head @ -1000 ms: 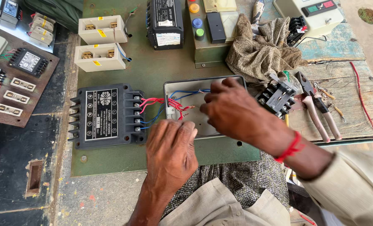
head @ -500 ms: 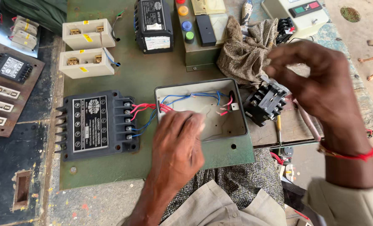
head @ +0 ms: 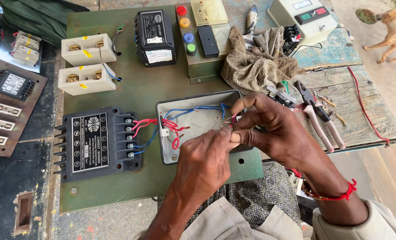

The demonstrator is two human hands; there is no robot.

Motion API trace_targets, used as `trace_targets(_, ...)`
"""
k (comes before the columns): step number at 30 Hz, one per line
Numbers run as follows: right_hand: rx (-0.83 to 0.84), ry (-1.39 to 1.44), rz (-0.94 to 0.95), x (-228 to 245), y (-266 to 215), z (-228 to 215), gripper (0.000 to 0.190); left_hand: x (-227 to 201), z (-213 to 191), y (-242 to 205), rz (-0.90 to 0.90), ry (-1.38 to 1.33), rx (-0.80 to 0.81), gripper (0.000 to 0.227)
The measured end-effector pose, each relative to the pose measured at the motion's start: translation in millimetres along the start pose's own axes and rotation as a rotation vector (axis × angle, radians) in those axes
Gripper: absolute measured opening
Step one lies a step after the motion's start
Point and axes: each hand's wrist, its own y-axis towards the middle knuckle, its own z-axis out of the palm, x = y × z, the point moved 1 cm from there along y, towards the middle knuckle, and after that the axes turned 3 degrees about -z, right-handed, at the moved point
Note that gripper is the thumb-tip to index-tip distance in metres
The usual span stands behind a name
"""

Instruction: The person strips the insulation from red and blue wires and connects them to a black electrical component inside a grey box. They use a screwdriver to tighten the terminal screws and secure the component within the box.

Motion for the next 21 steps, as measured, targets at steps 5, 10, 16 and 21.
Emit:
trace_targets(5, -0.165, -0.524, -0.128, 8.2, 2.9, -21.2, 0.025, 1.9, -4.9, -1.8, -0.017, 0.096, -0.030, 0.017)
trace_targets(10, -0.292, -1.238, -0.228, -9.9, 54.7, -54.8, 0.081, 7.8, -21.1, -1.1, -0.049, 0.187, -0.125, 0.014)
trace_targets(16, -0.191, -1.193, -0.155, -85.8, 94.0, -89.4, 0.034, 12.6, -40.0, 2.2, -0.054, 0.318, -0.002, 0.013)
trace_targets(21, -0.590, -1.033, -0.180, -97.6, 104.2, -184.2, 0.014, 17.7, -49.6, 0.9, -0.032, 0.267, 0.196, 0.010)
